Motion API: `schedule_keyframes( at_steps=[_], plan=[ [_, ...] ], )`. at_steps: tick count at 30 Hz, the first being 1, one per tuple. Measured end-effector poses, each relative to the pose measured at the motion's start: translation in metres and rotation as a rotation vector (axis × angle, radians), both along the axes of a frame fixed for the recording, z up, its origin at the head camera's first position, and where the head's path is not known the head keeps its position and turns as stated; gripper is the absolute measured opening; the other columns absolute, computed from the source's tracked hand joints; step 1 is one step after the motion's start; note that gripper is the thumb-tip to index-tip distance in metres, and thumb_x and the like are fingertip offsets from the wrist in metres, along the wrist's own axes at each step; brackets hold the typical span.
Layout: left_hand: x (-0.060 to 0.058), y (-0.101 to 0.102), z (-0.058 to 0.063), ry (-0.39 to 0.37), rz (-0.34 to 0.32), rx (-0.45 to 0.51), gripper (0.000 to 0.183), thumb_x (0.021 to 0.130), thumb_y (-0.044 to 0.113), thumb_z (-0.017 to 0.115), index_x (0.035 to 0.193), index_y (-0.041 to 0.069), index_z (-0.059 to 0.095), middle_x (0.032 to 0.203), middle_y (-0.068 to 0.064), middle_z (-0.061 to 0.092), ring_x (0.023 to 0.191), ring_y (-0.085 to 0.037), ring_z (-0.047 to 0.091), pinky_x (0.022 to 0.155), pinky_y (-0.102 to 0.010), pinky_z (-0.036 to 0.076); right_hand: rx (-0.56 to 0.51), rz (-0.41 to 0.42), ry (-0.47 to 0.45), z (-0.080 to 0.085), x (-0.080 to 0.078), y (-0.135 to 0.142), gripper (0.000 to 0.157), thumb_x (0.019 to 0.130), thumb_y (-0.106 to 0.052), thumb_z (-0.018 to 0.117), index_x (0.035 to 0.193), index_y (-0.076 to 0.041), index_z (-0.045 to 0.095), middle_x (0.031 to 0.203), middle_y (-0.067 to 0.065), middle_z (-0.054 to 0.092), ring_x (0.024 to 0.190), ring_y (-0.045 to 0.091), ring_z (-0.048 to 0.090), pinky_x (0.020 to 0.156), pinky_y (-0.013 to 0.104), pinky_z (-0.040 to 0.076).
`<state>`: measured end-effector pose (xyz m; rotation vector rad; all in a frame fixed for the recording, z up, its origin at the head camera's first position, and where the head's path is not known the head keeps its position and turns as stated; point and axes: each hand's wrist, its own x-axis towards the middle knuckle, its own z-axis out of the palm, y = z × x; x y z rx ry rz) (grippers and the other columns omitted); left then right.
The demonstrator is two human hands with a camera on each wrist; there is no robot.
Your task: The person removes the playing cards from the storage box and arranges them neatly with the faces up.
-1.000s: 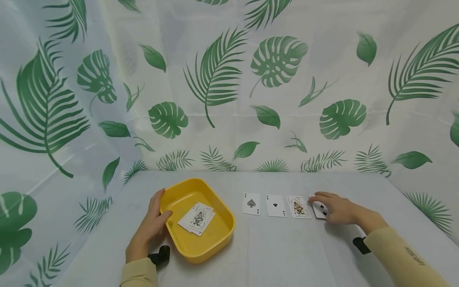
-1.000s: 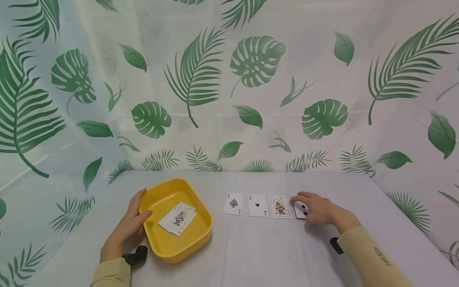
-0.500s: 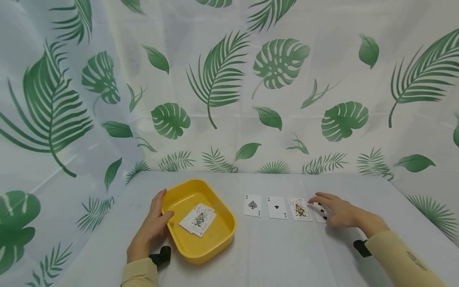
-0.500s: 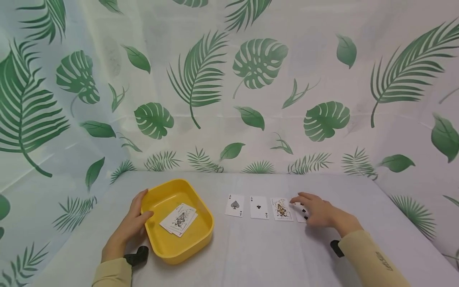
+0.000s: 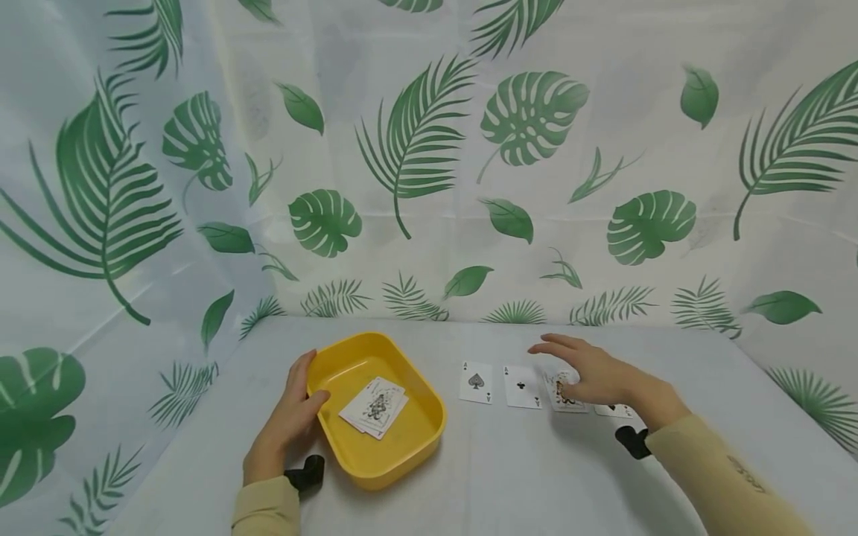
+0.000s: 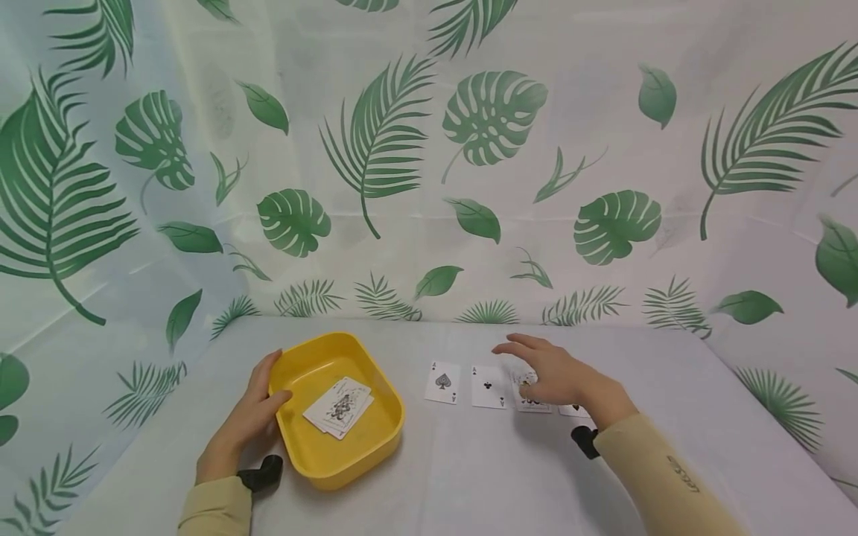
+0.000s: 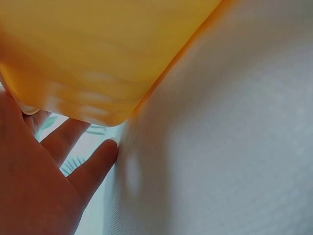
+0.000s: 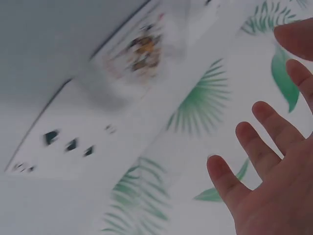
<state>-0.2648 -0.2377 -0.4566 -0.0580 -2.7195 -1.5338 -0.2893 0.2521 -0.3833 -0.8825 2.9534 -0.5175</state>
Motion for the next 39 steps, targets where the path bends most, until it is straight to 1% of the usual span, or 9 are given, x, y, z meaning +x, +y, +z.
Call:
schedule_keyframes(
  at_steps=[4, 9, 12, 18, 23, 28, 34, 39],
  plan=[
    [-0.001, 0.0, 0.0, 0.005, 0.001, 0.011, 0.081, 0.093, 0.009, 0.051, 0.161, 0.009, 0.008, 0.167, -0.014, 0.001, 0.149, -0.034, 0.016, 0.119, -0.053, 0.016, 0.017, 0.035, 0.036, 0.005, -0.005, -0.02, 0.06, 0.086, -0.013, 0.067, 0.144, -0.02, 0.053, 0.155, 0.021, 0.038, 0.137, 0.049, 0.038, 0.1, 0.07, 0.037],
    [-0.001, 0.0, -0.002, 0.006, 0.001, 0.019, 0.082, 0.093, 0.009, 0.052, 0.162, 0.01, 0.008, 0.167, -0.015, 0.001, 0.149, -0.034, 0.017, 0.119, -0.053, 0.016, 0.048, 0.04, 0.099, 0.009, -0.011, -0.045, 0.062, 0.089, -0.018, 0.07, 0.147, -0.02, 0.051, 0.155, 0.019, 0.039, 0.136, 0.047, 0.041, 0.102, 0.067, 0.039],
    [-0.001, -0.001, -0.002, 0.014, -0.003, 0.02, 0.081, 0.093, 0.009, 0.052, 0.161, 0.009, 0.008, 0.167, -0.016, 0.002, 0.149, -0.035, 0.016, 0.119, -0.053, 0.016, 0.056, 0.044, 0.134, 0.012, -0.014, -0.061, 0.062, 0.089, -0.021, 0.072, 0.147, -0.02, 0.052, 0.154, 0.018, 0.041, 0.136, 0.045, 0.042, 0.104, 0.067, 0.036],
    [-0.001, -0.001, -0.002, 0.028, -0.001, 0.016, 0.081, 0.092, 0.01, 0.053, 0.161, 0.008, 0.01, 0.166, -0.017, 0.004, 0.148, -0.035, 0.018, 0.119, -0.054, 0.016, 0.077, 0.057, 0.154, 0.019, -0.018, -0.098, 0.061, 0.09, -0.026, 0.07, 0.148, -0.021, 0.051, 0.155, 0.018, 0.04, 0.139, 0.042, 0.039, 0.108, 0.069, 0.028],
    [-0.001, -0.001, -0.003, 0.033, 0.002, 0.022, 0.081, 0.092, 0.01, 0.053, 0.161, 0.008, 0.01, 0.167, -0.016, 0.004, 0.148, -0.035, 0.019, 0.119, -0.054, 0.017, 0.075, 0.068, 0.137, 0.028, -0.019, -0.133, 0.061, 0.091, -0.031, 0.07, 0.148, -0.023, 0.051, 0.156, 0.016, 0.039, 0.141, 0.039, 0.037, 0.111, 0.066, 0.025],
    [-0.001, -0.001, -0.003, 0.037, 0.003, 0.028, 0.082, 0.091, 0.01, 0.053, 0.161, 0.008, 0.01, 0.167, -0.015, 0.004, 0.148, -0.035, 0.019, 0.119, -0.054, 0.017, 0.088, 0.076, 0.117, 0.034, -0.022, -0.169, 0.062, 0.091, -0.034, 0.072, 0.149, -0.025, 0.051, 0.158, 0.012, 0.038, 0.142, 0.036, 0.037, 0.113, 0.062, 0.027],
    [0.0, 0.0, -0.002, 0.029, 0.005, 0.031, 0.081, 0.092, 0.01, 0.053, 0.161, 0.009, 0.01, 0.167, -0.014, 0.004, 0.149, -0.034, 0.018, 0.119, -0.053, 0.016, 0.111, 0.087, 0.076, 0.038, -0.023, -0.21, 0.062, 0.092, -0.039, 0.071, 0.149, -0.027, 0.05, 0.155, 0.006, 0.042, 0.14, 0.032, 0.04, 0.113, 0.054, 0.032],
    [0.0, -0.001, -0.002, 0.044, -0.005, 0.041, 0.081, 0.092, 0.009, 0.053, 0.161, 0.007, 0.011, 0.167, -0.016, 0.004, 0.149, -0.035, 0.018, 0.119, -0.054, 0.016, 0.105, 0.121, 0.065, 0.034, -0.023, -0.243, 0.059, 0.092, -0.039, 0.07, 0.146, -0.024, 0.054, 0.149, 0.006, 0.049, 0.131, 0.029, 0.049, 0.108, 0.05, 0.041]
  ],
)
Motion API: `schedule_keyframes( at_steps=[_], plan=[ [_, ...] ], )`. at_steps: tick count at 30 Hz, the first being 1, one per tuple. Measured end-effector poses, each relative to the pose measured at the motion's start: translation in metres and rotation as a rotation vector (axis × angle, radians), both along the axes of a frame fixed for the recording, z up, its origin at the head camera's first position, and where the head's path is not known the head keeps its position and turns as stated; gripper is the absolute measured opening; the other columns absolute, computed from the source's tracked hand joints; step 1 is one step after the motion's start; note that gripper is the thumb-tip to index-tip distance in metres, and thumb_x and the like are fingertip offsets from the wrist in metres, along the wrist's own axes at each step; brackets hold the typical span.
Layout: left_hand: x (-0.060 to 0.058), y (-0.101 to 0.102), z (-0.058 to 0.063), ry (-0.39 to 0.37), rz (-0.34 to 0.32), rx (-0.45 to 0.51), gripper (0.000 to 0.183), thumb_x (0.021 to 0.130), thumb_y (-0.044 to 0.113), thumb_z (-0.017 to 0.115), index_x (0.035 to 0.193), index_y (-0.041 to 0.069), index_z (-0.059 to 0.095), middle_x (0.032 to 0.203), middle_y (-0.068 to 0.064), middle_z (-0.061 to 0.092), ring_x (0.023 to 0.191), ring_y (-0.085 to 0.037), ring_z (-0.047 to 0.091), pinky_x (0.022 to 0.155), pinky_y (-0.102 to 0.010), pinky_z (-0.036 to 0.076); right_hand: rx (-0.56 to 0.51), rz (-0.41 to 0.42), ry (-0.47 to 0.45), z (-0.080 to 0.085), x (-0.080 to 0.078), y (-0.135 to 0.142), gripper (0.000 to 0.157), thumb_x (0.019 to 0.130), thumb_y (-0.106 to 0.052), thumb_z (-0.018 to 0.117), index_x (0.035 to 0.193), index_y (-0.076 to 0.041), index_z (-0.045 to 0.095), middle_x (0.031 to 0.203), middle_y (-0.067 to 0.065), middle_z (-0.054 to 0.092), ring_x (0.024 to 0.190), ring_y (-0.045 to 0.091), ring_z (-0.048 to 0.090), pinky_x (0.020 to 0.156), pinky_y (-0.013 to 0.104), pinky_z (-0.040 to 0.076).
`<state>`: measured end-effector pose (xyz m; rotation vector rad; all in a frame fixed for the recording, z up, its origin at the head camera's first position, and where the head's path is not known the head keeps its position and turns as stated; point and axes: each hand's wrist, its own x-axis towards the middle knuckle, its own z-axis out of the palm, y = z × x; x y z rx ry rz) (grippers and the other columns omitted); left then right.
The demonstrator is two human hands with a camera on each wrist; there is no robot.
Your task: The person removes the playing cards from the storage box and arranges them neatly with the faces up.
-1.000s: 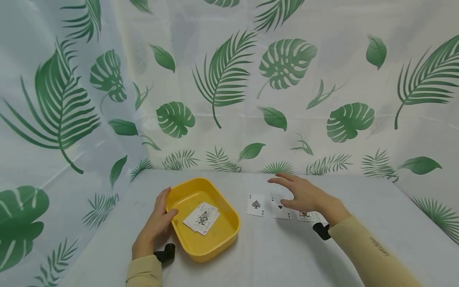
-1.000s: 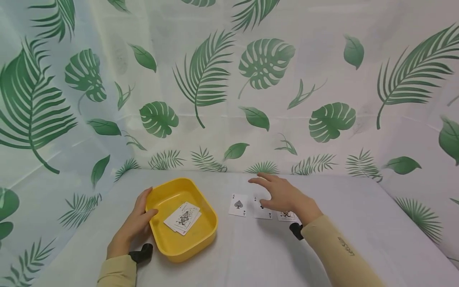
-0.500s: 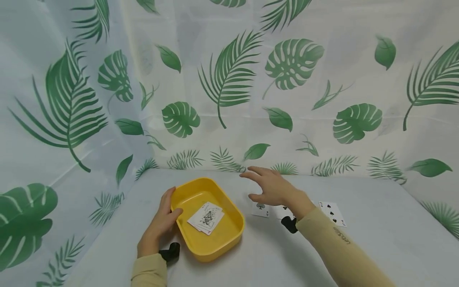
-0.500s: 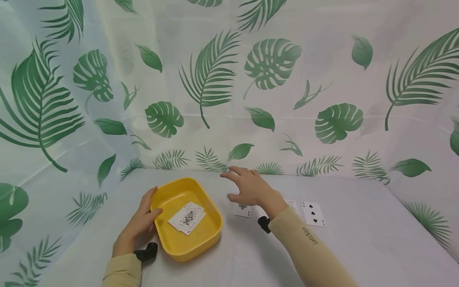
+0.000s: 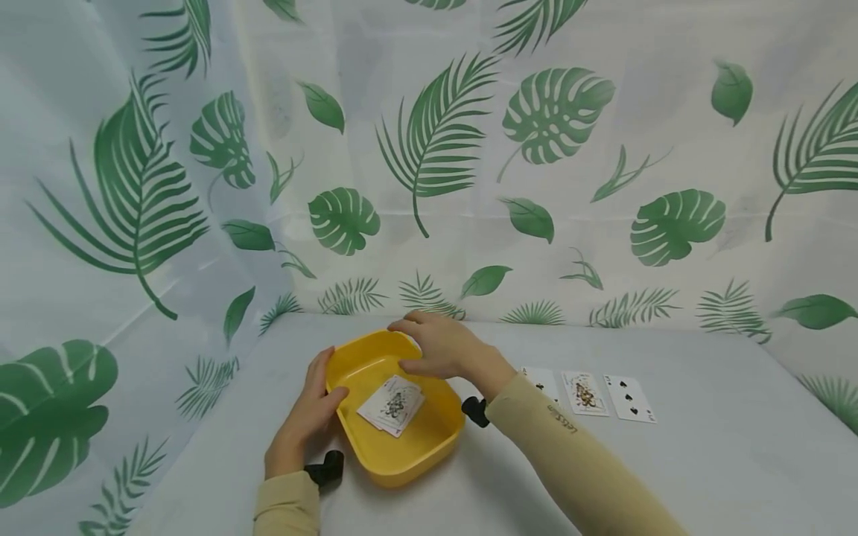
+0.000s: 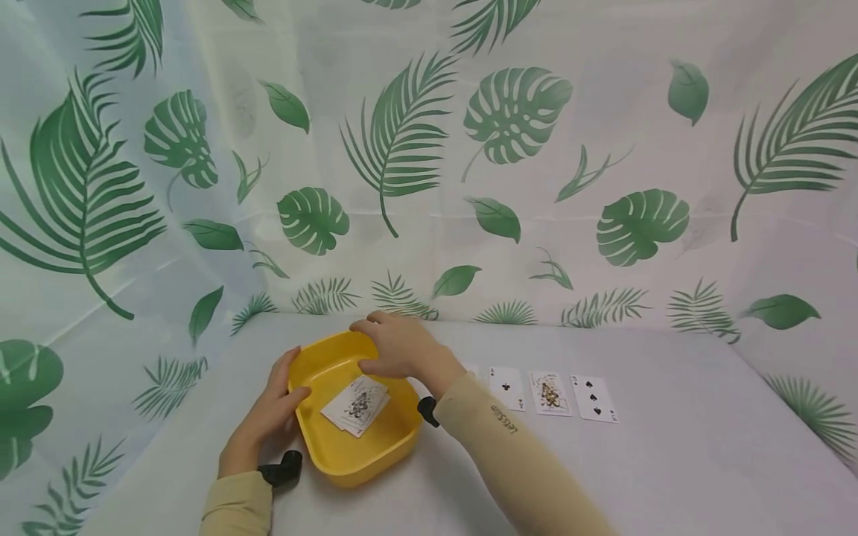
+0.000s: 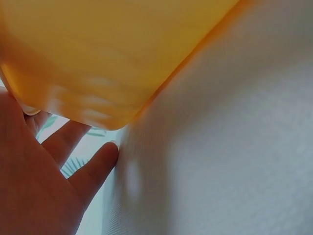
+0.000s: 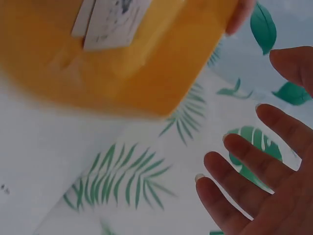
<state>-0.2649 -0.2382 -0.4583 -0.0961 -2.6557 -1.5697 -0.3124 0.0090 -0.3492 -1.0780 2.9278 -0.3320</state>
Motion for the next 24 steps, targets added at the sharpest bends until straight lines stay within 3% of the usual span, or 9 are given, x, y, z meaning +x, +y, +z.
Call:
schedule_keyframes(
  at_steps=[7, 11, 20, 24],
  plan=[
    [0.0, -0.001, -0.001, 0.03, -0.022, -0.012, 0.079, 0.093, 0.008, 0.052, 0.16, 0.005, 0.011, 0.166, -0.018, 0.005, 0.148, -0.037, 0.018, 0.118, -0.056, 0.017, 0.089, 0.035, -0.05, -0.02, -0.004, -0.036, 0.06, 0.092, -0.042, 0.069, 0.147, -0.023, 0.054, 0.149, 0.007, 0.049, 0.128, 0.028, 0.052, 0.107, 0.046, 0.043],
    [-0.001, 0.0, -0.001, 0.031, -0.025, -0.005, 0.078, 0.093, 0.008, 0.052, 0.16, 0.005, 0.011, 0.166, -0.018, 0.005, 0.148, -0.037, 0.018, 0.118, -0.056, 0.017, 0.178, 0.013, -0.071, -0.033, -0.007, -0.049, 0.061, 0.092, -0.046, 0.067, 0.148, -0.026, 0.052, 0.151, 0.007, 0.047, 0.131, 0.027, 0.051, 0.106, 0.047, 0.044],
    [-0.004, -0.001, -0.005, 0.033, -0.01, -0.004, 0.079, 0.093, 0.009, 0.053, 0.161, 0.007, 0.013, 0.166, -0.017, 0.007, 0.148, -0.035, 0.019, 0.119, -0.054, 0.018, 0.282, -0.06, -0.193, -0.049, -0.007, -0.054, 0.07, 0.084, -0.053, 0.075, 0.147, -0.03, 0.052, 0.143, 0.005, 0.051, 0.121, 0.023, 0.054, 0.101, 0.048, 0.047],
    [-0.003, -0.001, -0.003, 0.021, 0.005, -0.01, 0.08, 0.092, 0.01, 0.054, 0.161, 0.008, 0.013, 0.166, -0.015, 0.007, 0.149, -0.033, 0.018, 0.119, -0.053, 0.018, 0.308, -0.088, -0.237, -0.05, -0.003, -0.054, 0.075, 0.08, -0.055, 0.078, 0.146, -0.029, 0.052, 0.148, 0.009, 0.048, 0.125, 0.025, 0.052, 0.1, 0.05, 0.047]
  ],
)
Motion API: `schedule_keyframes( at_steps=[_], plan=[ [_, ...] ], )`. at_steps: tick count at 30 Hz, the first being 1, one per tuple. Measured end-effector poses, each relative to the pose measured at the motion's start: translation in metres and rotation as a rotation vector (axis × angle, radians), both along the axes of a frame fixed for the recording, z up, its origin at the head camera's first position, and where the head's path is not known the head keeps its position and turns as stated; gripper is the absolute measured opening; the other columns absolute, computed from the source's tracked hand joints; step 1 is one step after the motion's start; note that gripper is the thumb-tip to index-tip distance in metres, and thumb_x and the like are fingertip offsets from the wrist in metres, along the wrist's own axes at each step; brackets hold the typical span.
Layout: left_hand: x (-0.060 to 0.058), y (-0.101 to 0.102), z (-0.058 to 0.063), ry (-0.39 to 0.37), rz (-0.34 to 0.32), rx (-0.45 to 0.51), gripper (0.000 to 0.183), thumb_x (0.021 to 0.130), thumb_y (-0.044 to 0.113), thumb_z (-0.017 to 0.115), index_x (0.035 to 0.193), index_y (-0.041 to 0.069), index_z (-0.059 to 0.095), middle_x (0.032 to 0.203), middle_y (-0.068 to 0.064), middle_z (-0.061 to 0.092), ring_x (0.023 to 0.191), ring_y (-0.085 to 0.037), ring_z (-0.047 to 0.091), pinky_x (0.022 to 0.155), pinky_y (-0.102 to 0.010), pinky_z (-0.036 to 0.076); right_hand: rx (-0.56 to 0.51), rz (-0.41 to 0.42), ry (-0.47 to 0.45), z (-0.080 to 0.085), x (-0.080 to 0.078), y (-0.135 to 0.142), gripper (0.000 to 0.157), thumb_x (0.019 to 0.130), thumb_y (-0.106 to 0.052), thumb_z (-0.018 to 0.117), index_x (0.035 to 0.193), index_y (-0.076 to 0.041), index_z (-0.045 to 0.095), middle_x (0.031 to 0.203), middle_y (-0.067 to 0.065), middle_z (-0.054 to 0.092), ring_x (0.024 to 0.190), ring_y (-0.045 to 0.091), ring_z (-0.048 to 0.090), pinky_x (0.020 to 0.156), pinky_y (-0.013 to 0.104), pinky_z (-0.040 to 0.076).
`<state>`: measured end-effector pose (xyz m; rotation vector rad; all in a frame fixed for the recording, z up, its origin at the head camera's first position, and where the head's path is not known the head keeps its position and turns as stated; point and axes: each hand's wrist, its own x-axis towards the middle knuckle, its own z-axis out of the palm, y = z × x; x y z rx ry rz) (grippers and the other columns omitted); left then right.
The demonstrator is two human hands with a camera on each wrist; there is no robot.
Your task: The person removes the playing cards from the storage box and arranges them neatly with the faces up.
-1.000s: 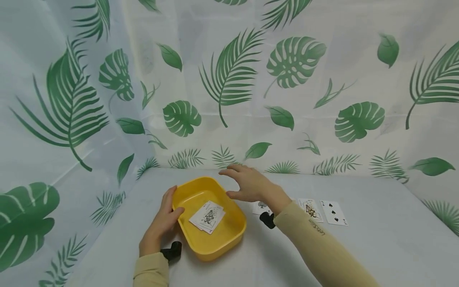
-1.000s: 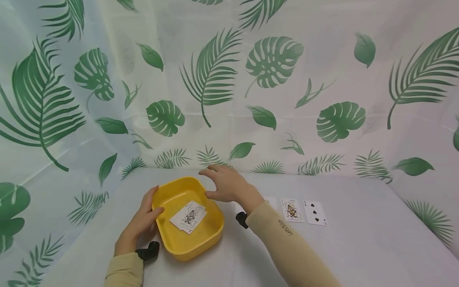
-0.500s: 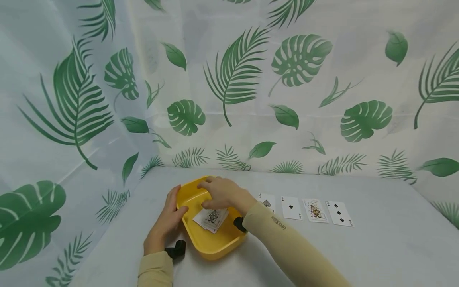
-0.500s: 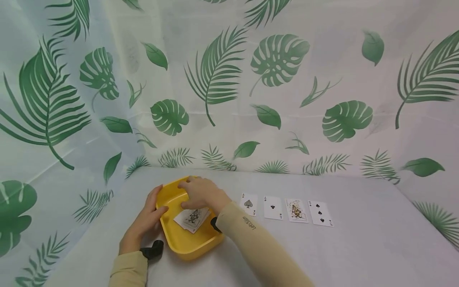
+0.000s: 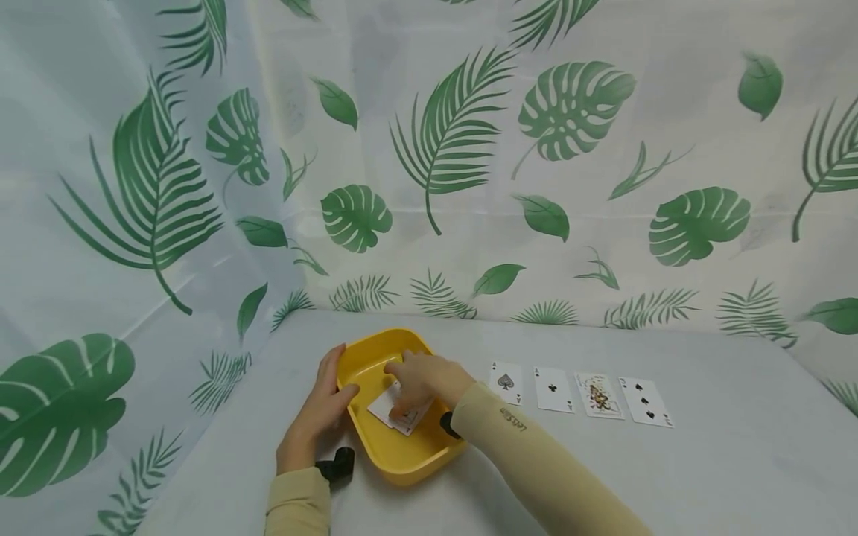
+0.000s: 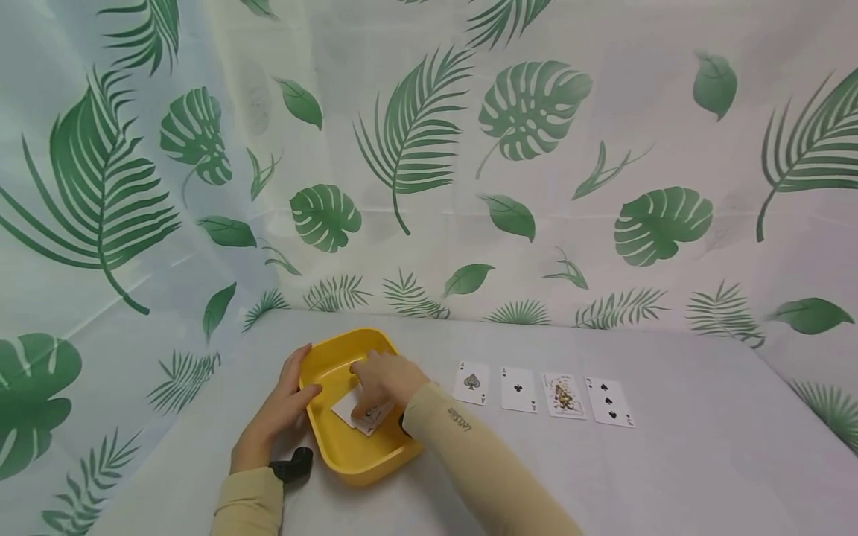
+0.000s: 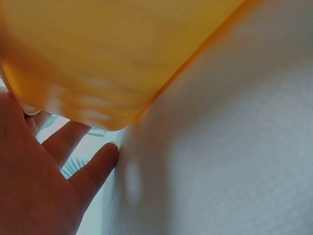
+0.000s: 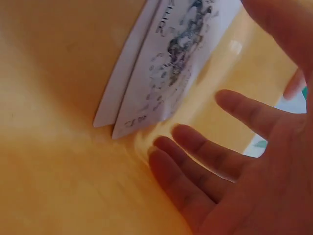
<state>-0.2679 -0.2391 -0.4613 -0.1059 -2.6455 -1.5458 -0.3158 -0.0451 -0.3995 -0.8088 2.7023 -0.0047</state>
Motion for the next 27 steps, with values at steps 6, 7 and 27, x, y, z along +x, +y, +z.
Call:
schedule_keyframes(
  at_steps=[6, 7, 27],
  plan=[
    [0.0003, 0.0, -0.001, -0.013, 0.0, -0.003, 0.081, 0.092, 0.012, 0.054, 0.161, 0.009, 0.013, 0.167, -0.014, 0.007, 0.149, -0.034, 0.019, 0.119, -0.053, 0.018, 0.035, -0.062, -0.061, -0.0021, 0.0018, -0.0008, 0.087, 0.073, -0.057, 0.084, 0.147, -0.026, 0.05, 0.159, 0.011, 0.035, 0.143, 0.03, 0.036, 0.107, 0.056, 0.04],
    [0.0, -0.0003, -0.0013, -0.013, 0.0, -0.004, 0.081, 0.092, 0.012, 0.054, 0.161, 0.009, 0.013, 0.167, -0.014, 0.007, 0.149, -0.034, 0.019, 0.119, -0.053, 0.018, 0.036, -0.06, -0.064, -0.0025, 0.0012, -0.001, 0.088, 0.073, -0.057, 0.084, 0.148, -0.026, 0.05, 0.16, 0.011, 0.033, 0.145, 0.03, 0.033, 0.109, 0.056, 0.038],
    [-0.0023, -0.002, -0.0016, -0.019, 0.0, -0.003, 0.08, 0.093, 0.012, 0.054, 0.161, 0.01, 0.013, 0.167, -0.012, 0.006, 0.149, -0.034, 0.02, 0.119, -0.053, 0.018, -0.006, 0.032, -0.013, -0.0053, -0.0018, -0.0064, 0.076, 0.077, -0.046, 0.083, 0.144, -0.026, 0.052, 0.134, 0.005, 0.054, 0.111, 0.021, 0.053, 0.096, 0.044, 0.05]
  ],
)
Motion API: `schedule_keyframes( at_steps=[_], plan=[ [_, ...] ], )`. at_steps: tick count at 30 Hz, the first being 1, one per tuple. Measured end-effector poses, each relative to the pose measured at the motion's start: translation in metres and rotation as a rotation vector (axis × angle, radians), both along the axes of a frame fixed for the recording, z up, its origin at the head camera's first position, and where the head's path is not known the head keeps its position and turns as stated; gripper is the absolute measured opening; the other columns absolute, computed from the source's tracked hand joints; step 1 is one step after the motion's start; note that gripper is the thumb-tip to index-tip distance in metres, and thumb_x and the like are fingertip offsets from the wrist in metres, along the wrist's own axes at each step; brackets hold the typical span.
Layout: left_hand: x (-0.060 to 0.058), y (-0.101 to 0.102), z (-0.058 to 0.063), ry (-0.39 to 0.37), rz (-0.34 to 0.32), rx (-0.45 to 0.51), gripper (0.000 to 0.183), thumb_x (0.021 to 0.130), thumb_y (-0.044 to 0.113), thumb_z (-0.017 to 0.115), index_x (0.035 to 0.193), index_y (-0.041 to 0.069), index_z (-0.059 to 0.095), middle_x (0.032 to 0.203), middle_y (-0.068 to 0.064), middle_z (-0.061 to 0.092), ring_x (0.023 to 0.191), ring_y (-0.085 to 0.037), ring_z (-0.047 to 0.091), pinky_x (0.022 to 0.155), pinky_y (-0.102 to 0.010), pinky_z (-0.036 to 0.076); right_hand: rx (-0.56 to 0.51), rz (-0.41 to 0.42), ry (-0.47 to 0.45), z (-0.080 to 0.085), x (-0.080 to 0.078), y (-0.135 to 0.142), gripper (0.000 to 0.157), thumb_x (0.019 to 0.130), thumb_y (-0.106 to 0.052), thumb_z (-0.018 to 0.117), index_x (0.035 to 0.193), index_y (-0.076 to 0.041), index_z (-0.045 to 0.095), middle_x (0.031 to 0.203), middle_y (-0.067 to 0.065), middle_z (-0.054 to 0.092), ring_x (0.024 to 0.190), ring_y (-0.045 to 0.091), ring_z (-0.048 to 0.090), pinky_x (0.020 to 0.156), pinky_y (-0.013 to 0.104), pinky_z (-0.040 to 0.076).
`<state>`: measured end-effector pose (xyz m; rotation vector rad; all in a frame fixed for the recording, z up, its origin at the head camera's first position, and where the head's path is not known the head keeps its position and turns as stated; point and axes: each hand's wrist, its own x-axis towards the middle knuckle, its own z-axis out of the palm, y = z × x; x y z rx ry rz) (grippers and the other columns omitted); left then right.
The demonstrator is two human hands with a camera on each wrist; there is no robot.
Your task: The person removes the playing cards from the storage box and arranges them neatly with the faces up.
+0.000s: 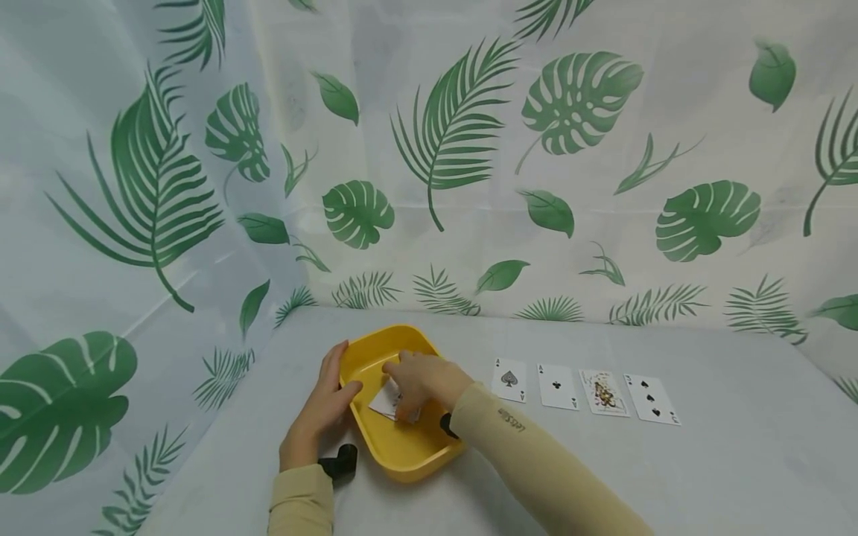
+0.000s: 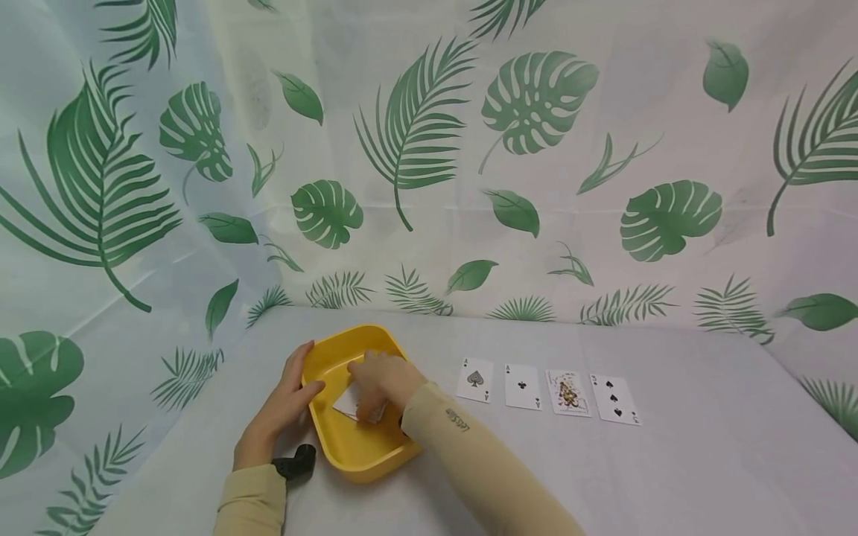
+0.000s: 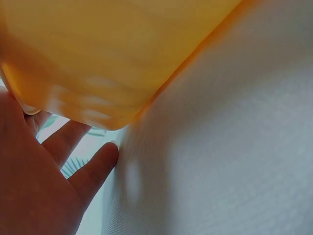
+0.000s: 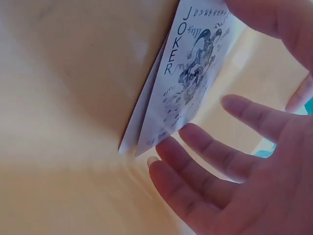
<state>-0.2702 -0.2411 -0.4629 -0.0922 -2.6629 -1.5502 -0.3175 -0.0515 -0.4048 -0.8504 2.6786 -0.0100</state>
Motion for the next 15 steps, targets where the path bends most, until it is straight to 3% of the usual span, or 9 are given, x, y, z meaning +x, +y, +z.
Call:
schedule_keyframes(
  at_steps=[5, 15],
  plan=[
    [0.0, 0.002, 0.001, -0.005, 0.004, -0.004, 0.08, 0.093, 0.013, 0.055, 0.161, 0.011, 0.014, 0.167, -0.012, 0.007, 0.149, -0.034, 0.021, 0.118, -0.053, 0.018, -0.001, 0.03, 0.024, 0.006, -0.001, 0.003, 0.078, 0.079, -0.047, 0.08, 0.147, -0.026, 0.049, 0.139, 0.005, 0.054, 0.116, 0.023, 0.053, 0.1, 0.045, 0.048],
    [0.001, 0.001, 0.001, -0.007, 0.001, -0.015, 0.079, 0.094, 0.012, 0.053, 0.161, 0.009, 0.012, 0.167, -0.014, 0.005, 0.148, -0.036, 0.02, 0.118, -0.055, 0.018, -0.016, 0.14, 0.082, 0.024, 0.003, 0.004, 0.065, 0.086, -0.046, 0.073, 0.146, -0.031, 0.054, 0.147, 0.004, 0.051, 0.133, 0.026, 0.048, 0.109, 0.051, 0.039]
  ],
)
